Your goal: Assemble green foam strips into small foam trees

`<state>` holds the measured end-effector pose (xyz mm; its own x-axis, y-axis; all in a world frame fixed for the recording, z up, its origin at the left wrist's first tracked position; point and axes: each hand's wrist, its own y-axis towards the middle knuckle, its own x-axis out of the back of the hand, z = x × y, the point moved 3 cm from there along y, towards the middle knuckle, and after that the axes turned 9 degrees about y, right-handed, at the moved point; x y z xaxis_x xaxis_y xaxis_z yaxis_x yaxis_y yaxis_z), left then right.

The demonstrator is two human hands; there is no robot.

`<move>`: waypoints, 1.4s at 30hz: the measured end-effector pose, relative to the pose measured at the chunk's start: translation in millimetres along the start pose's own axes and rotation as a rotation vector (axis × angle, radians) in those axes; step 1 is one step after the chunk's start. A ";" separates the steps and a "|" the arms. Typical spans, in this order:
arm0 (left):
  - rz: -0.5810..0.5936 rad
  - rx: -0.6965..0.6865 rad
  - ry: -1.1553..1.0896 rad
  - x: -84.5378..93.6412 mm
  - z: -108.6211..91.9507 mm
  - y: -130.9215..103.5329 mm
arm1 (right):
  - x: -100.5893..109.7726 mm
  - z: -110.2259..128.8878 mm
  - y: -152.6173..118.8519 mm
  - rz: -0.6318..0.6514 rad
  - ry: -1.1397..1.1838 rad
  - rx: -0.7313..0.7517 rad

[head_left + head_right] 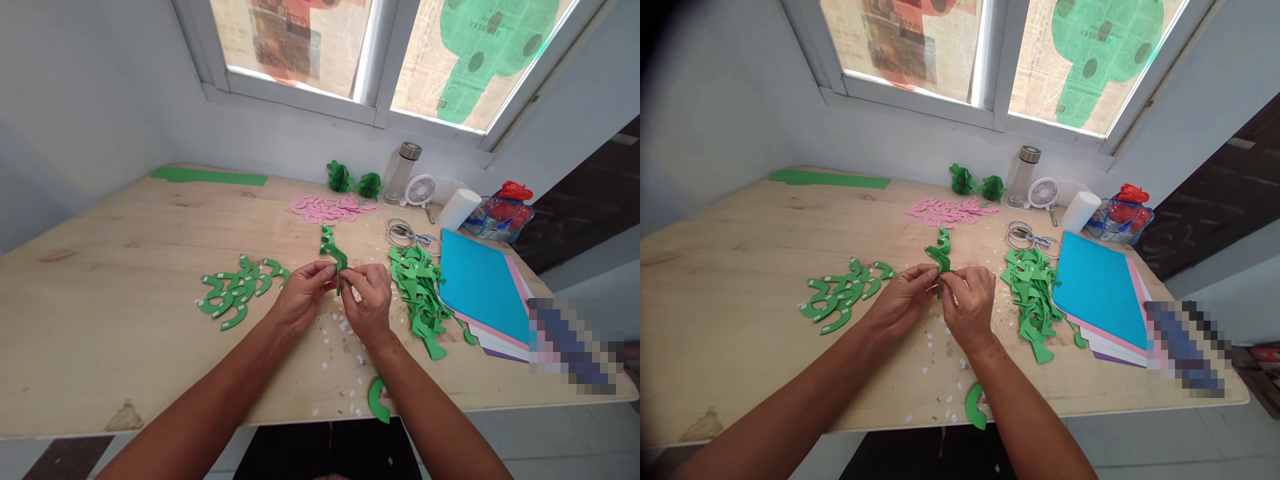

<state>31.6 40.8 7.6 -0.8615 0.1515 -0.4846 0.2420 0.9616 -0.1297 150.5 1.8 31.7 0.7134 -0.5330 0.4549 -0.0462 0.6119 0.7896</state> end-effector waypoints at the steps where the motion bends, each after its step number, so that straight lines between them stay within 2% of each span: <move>1: 0.003 0.009 -0.015 -0.2 0.2 -0.1 | 0.0 -0.1 0.0 -0.002 -0.001 -0.005; 14: 0.068 0.050 -0.067 -3.8 0.3 -2.3 | 3.0 0.0 0.3 -0.075 0.045 -0.033; 30: 0.121 0.086 -0.075 -5.0 1.9 -4.0 | 7.9 4.8 3.2 -0.095 0.118 -0.056; 42: 0.156 0.059 -0.069 -6.8 3.4 -3.6 | 9.2 3.4 2.6 -0.104 0.129 -0.068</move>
<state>38.1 35.5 8.4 -0.7796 0.2795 -0.5604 0.3973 0.9125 -0.0977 154.5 -3.6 39.4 0.7962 -0.5185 0.3120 0.0765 0.5978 0.7980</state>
